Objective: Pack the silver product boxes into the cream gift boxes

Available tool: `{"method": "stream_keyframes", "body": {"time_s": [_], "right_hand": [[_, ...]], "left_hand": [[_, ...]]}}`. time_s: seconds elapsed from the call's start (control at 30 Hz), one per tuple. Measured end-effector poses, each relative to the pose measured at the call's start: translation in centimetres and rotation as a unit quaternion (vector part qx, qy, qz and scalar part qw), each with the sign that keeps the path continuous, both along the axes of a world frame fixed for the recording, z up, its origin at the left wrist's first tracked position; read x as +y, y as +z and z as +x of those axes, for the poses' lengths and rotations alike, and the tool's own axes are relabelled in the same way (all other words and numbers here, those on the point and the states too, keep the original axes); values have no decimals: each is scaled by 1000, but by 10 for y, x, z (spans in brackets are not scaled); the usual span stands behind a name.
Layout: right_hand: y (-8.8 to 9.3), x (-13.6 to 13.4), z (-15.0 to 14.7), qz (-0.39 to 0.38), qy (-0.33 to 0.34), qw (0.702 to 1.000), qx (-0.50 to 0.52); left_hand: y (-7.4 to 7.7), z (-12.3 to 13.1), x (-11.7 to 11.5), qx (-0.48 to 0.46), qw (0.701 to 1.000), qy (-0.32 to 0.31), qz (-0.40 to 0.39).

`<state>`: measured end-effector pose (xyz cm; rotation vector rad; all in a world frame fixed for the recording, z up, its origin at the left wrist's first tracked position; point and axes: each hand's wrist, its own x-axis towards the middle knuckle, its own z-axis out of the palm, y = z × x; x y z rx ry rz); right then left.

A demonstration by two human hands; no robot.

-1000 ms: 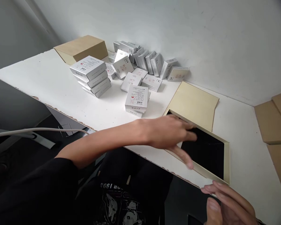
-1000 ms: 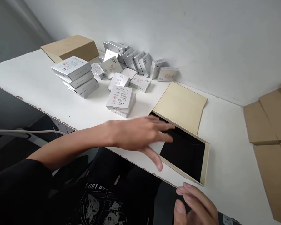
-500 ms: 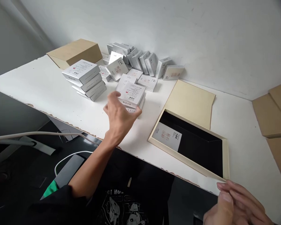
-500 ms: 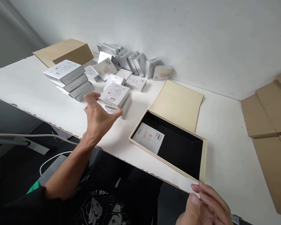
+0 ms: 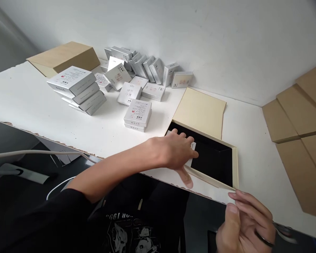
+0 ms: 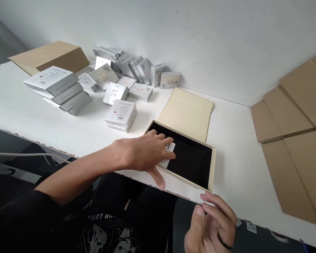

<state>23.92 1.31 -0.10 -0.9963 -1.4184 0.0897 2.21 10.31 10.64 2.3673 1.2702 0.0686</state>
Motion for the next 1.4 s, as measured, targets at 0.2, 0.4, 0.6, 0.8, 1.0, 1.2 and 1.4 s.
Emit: {"method": "stream_keyframes", "body": {"time_s": [0.2, 0.4, 0.6, 0.8, 1.0, 1.2, 1.4], "right_hand": [[1, 6, 20, 1, -1, 992, -126], [-8, 14, 21, -38, -13, 980, -193], [-25, 13, 12, -77, -9, 991, -108], [-36, 12, 17, -80, 0, 993, -88], [-49, 12, 24, -62, 26, 993, -95], [-62, 9, 28, -56, 13, 991, -118], [-59, -1, 16, -114, -19, 989, -97]], "left_hand": [[-4, 2, -2, 82, 996, -22, 22], [-33, -50, -30, -215, 909, 223, 280], [-83, -96, -46, -154, 704, 627, 296], [-78, -100, -22, -94, 755, 581, 289], [-73, -107, -3, -95, 747, 592, 287], [-48, -104, 13, -11, 808, 566, 162], [-31, -79, 72, 99, 855, 508, 41]]}}
